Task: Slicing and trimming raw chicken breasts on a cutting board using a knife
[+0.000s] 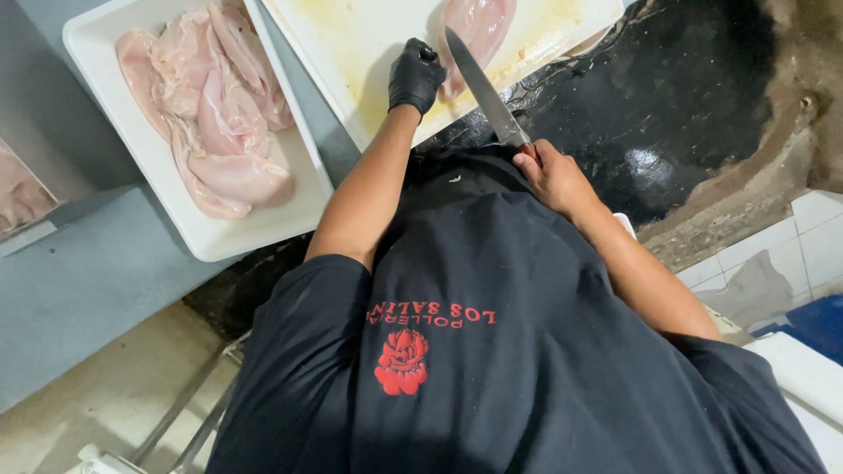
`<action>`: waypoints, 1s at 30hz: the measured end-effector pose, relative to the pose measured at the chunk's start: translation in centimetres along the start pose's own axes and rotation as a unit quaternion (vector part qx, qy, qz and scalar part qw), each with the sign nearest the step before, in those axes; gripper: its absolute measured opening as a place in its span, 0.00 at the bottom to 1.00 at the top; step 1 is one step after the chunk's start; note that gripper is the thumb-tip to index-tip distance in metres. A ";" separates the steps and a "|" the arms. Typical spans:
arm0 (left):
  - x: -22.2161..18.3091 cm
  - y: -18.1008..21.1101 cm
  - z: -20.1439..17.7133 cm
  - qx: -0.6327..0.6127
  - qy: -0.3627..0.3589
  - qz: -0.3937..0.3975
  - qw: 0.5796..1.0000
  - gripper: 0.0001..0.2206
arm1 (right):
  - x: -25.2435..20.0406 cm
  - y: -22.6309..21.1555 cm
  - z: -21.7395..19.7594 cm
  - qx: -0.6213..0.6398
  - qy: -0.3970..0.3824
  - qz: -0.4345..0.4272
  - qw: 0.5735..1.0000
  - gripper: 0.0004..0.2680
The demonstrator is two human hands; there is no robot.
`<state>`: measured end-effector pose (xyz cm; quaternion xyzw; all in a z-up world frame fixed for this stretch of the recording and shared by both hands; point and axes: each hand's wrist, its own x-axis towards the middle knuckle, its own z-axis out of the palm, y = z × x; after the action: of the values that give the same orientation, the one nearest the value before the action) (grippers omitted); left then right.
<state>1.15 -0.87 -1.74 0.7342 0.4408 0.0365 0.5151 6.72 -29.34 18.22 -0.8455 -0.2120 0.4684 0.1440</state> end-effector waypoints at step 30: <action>0.5 -4.3 1.4 -0.103 0.009 0.056 0.993 0.14 | 3.5 -0.8 1.5 -0.022 -0.045 -0.034 0.998 0.16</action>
<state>-0.45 -1.21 -5.93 0.7003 0.3977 0.1173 0.5810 6.94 -26.86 15.29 -0.8191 -0.2570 0.4958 0.1313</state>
